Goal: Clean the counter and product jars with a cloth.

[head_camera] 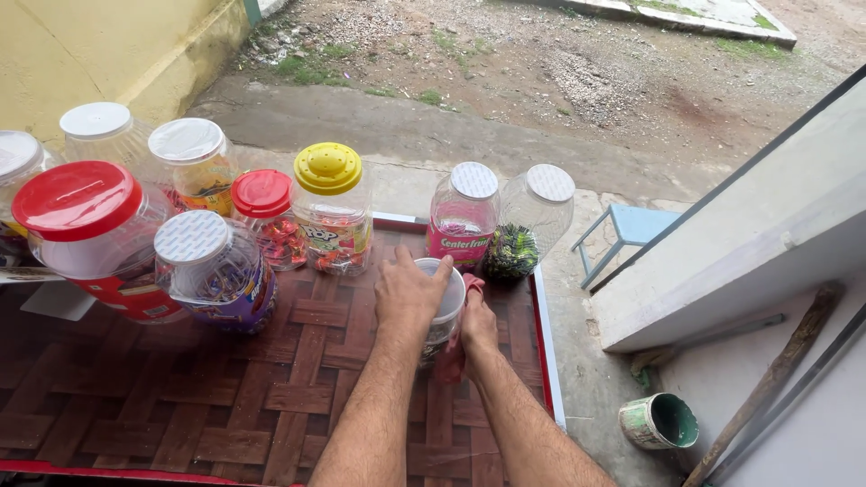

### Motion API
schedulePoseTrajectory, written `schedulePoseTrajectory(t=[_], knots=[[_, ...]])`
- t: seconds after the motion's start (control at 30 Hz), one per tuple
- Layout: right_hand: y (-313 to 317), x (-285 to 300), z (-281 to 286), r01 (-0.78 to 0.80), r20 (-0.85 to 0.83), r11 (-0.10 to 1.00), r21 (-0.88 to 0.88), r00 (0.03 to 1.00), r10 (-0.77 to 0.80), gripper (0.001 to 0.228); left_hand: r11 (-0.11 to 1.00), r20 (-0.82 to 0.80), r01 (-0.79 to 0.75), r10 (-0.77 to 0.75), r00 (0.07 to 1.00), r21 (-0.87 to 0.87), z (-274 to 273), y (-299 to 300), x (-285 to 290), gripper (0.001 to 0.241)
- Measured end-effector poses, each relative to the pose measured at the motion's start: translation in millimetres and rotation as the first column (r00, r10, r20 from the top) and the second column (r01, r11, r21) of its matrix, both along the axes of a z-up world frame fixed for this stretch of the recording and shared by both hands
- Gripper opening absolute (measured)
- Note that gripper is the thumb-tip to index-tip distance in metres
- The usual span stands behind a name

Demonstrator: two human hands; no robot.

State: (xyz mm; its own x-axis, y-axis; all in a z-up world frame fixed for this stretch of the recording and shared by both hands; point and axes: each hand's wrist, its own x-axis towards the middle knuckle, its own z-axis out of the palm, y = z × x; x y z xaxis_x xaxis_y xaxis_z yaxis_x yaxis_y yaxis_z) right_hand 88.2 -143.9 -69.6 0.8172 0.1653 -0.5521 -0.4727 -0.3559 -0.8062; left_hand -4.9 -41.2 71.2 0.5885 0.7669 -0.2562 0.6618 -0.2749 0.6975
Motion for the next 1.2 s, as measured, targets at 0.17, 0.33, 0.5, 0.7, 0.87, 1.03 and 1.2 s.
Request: schedulePoseTrajectory(t=[0.17, 0.33, 0.5, 0.7, 0.87, 1.03, 1.2], knots=[[-7.2, -4.5, 56.7, 0.176, 0.014, 0.974, 0.139, 0.984, -0.180, 0.064, 1.000, 0.230, -0.009, 0.008, 0.973, 0.003, -25.3, 1.4, 20.7, 0.075], [-39.8, 36.5, 51.5, 0.313, 0.388, 0.946, -0.087, 0.885, -0.257, 0.055, 0.981, 0.355, 0.029, 0.042, 0.934, -0.192, -50.2, -30.5, 59.4, 0.071], [-63.3, 68.4, 52.5, 0.412, 0.652, 0.910, -0.043, 0.702, -0.286, 0.053, 0.966, 0.479, 0.157, -0.040, 0.877, -0.207, -93.5, -61.6, 102.9, 0.082], [-60.9, 36.7, 104.2, 0.351, 0.835, 0.896, -0.271, 0.549, 0.038, 0.048, 0.926, 0.226, 0.261, -0.202, 0.953, -0.272, -70.6, -60.4, 113.4, 0.074], [-48.9, 36.5, 122.9, 0.312, 0.930, 0.890, -0.332, 0.268, 0.253, 0.044, 0.942, 0.351, 0.258, -0.171, 0.920, -0.216, -98.1, -60.3, 123.2, 0.060], [-40.6, 45.2, 116.3, 0.094, 0.894, 0.919, -0.382, 0.290, 0.342, 0.041, 0.937, 0.337, 0.277, -0.196, 0.921, -0.211, -93.9, -58.1, 118.9, 0.053], [-44.4, 53.9, 96.4, 0.090, 0.872, 0.885, -0.457, 0.241, 0.426, 0.035, 0.931, 0.306, 0.332, -0.274, 0.912, -0.154, -90.9, -52.7, 115.3, 0.056]])
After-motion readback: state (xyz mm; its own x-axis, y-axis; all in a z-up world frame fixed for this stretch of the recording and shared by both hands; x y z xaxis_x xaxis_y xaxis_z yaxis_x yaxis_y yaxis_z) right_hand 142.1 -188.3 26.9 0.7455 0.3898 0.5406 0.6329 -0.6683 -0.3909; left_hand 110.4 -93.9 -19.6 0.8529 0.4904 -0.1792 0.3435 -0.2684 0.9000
